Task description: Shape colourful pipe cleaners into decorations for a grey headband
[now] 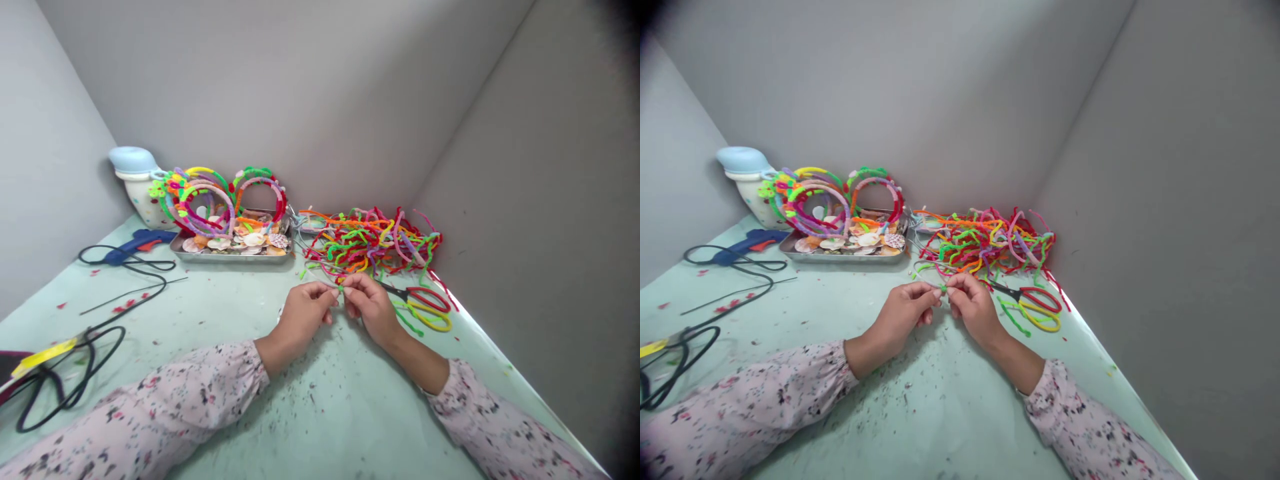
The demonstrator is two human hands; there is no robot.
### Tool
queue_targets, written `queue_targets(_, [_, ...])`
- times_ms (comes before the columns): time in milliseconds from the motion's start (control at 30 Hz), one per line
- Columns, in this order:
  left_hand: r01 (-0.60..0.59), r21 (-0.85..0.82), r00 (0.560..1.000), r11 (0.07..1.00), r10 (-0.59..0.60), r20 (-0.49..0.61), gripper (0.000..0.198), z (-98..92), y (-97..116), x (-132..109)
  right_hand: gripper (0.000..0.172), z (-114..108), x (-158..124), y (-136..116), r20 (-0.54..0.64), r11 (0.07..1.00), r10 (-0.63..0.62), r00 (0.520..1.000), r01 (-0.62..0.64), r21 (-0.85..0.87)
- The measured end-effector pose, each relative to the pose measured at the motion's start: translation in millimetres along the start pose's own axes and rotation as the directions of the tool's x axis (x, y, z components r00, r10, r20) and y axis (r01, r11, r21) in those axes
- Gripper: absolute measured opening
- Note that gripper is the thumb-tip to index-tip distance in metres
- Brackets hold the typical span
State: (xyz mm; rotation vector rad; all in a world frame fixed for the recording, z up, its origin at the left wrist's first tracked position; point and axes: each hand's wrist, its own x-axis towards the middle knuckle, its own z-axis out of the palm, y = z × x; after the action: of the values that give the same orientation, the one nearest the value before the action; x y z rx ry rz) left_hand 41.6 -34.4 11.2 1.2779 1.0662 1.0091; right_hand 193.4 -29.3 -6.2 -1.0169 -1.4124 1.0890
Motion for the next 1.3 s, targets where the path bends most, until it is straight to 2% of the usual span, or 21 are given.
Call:
queue_targets(167, [0.035, -0.029, 0.999, 0.999, -0.035, -0.006, 0.025, -0.7, 2.5, -0.2, 0.007, 0.1, -1.5, -0.4, 0.037, 1.0, -0.017, 0.999, 0.017, -0.012])
queue_targets(367, [-0.011, 0.012, 0.999, 1.0, 0.012, -0.03, 0.024, -1.2, 5.1, -0.5, 0.009, 0.4, -2.4, 0.1, 0.061, 1.0, -0.015, 0.998, 0.015, 0.004])
queue_targets(667, [-0.064, 0.07, 0.995, 0.995, 0.07, -0.078, 0.031, -4.6, -2.9, 3.4, 0.008, 2.2, -3.0, 0.0, 0.088, 1.0, 0.002, 0.996, 0.0, -0.016])
queue_targets(967, [-0.085, -0.006, 0.994, 0.996, 0.085, -0.069, 0.029, -4.2, -0.5, 3.3, 0.01, 3.4, -3.9, -0.3, 0.122, 0.999, 0.029, 0.992, -0.034, 0.042])
queue_targets(1167, [-0.023, -0.023, 0.997, 0.999, 0.021, -0.075, 0.03, -1.8, -0.2, 2.3, 0.011, 1.7, -2.8, -0.5, 0.082, 0.999, 0.027, 0.996, -0.031, 0.042])
queue_targets(1300, [-0.031, -0.072, 0.998, 0.997, 0.026, -0.065, 0.029, -1.4, 1.3, 2.8, 0.012, 1.3, -2.4, -0.6, 0.086, 0.999, 0.036, 0.996, -0.038, 0.03])
